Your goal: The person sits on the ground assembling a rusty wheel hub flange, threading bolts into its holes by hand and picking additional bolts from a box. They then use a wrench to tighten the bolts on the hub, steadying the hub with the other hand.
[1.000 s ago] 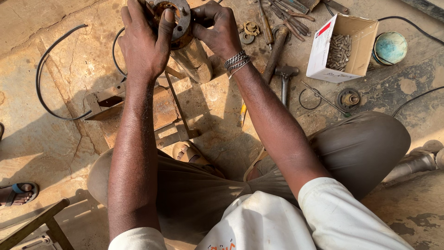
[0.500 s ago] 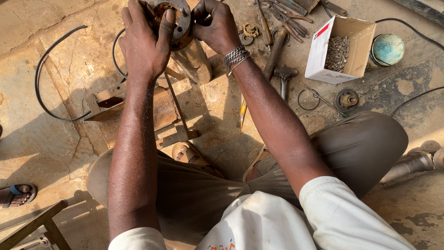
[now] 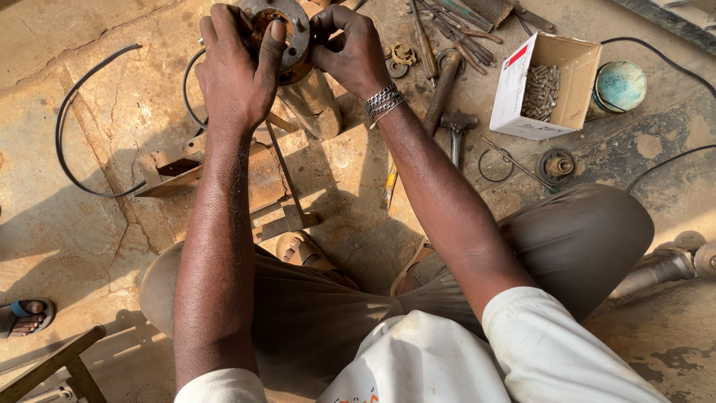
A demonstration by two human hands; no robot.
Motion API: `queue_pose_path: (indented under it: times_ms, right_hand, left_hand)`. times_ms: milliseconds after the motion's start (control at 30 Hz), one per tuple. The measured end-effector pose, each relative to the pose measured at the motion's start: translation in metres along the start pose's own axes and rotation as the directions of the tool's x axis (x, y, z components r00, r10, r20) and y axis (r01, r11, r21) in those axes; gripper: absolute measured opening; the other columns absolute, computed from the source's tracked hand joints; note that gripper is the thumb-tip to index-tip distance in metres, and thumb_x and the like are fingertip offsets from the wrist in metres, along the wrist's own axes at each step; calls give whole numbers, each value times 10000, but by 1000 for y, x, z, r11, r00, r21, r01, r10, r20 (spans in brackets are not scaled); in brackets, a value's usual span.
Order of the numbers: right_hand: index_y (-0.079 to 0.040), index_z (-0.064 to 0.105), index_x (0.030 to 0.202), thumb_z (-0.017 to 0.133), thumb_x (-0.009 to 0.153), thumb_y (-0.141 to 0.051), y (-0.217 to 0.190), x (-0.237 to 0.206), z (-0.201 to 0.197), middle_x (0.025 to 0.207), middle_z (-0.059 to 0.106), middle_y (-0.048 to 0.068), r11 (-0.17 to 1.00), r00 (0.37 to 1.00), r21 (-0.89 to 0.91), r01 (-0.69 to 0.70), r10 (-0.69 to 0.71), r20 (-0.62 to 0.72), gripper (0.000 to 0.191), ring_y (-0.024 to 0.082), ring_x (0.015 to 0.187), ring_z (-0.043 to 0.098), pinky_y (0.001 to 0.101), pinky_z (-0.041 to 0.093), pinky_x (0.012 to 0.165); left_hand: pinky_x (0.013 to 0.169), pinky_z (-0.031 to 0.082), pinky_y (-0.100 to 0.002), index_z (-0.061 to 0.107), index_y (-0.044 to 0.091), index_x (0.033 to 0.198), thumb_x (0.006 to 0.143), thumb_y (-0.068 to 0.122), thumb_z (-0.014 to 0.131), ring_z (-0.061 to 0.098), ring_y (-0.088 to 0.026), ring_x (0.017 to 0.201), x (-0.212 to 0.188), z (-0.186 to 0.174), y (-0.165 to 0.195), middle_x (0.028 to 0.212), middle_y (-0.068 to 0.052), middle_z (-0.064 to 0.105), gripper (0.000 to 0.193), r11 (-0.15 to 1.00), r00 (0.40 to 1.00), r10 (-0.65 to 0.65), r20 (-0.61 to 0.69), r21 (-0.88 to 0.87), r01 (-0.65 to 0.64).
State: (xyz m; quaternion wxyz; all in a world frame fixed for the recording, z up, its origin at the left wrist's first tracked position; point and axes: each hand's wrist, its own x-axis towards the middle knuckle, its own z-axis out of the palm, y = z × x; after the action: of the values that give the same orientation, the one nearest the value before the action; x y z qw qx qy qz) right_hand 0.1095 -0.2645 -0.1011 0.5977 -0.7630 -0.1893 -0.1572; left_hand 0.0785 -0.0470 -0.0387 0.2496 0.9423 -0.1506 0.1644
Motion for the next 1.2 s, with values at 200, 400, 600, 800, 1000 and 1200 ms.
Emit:
queue_pose_path:
  times_ms: [200,400,600,800,1000,1200]
  right_hand:
    - [-58,738,1103,872,922,-166,-3,-10,0,981,785,66,999,998,-2,41,-41,-48,250,160,862,790,308,676,753]
    - [-62,717,1074,830,940,-153,0,-9,5,979,759,56,975,996,206,-82,87,-14,197,163,843,790,315,704,720]
    - [-55,731,1012,877,918,-170,-5,-4,-1,927,744,60,956,982,226,-187,184,34,208,164,798,791,308,706,656]
    - [-39,682,1086,847,934,-205,-5,-5,-7,1013,712,67,959,996,275,-63,45,71,279,165,846,786,308,717,712]
    - [-66,770,1068,892,965,-209,3,-6,-2,1002,794,84,990,989,7,141,-141,-45,215,180,874,798,323,685,732]
    - [-54,741,1058,860,943,-224,-1,-1,-5,969,779,41,996,999,85,33,-33,-1,237,146,842,790,287,683,707]
  left_hand:
    - [702,550,-392,371,60,1518,1160,672,456,670,-210,938,-2,2,-3,1165,-139,530,714,999,998,41,-44,15,-40]
    - [722,575,-404,357,73,1539,1153,677,463,698,-220,960,-1,3,-4,1179,-152,532,725,999,998,49,-43,4,-49]
    - [754,613,-413,364,97,1535,1156,672,457,732,-250,1069,-2,2,-2,1291,-175,538,695,998,997,54,-56,-13,-55]
    - [778,591,-449,360,101,1554,1155,664,478,726,-248,1019,-2,1,0,1228,-157,547,700,999,998,39,-54,-22,-40]
    - [743,577,-430,350,97,1544,1160,663,483,709,-246,1003,-2,1,0,1217,-156,538,697,999,998,36,-45,7,-35]
    - [724,581,-422,346,98,1572,1143,679,466,704,-242,971,0,2,-1,1182,-160,528,731,999,999,34,-35,-14,-35]
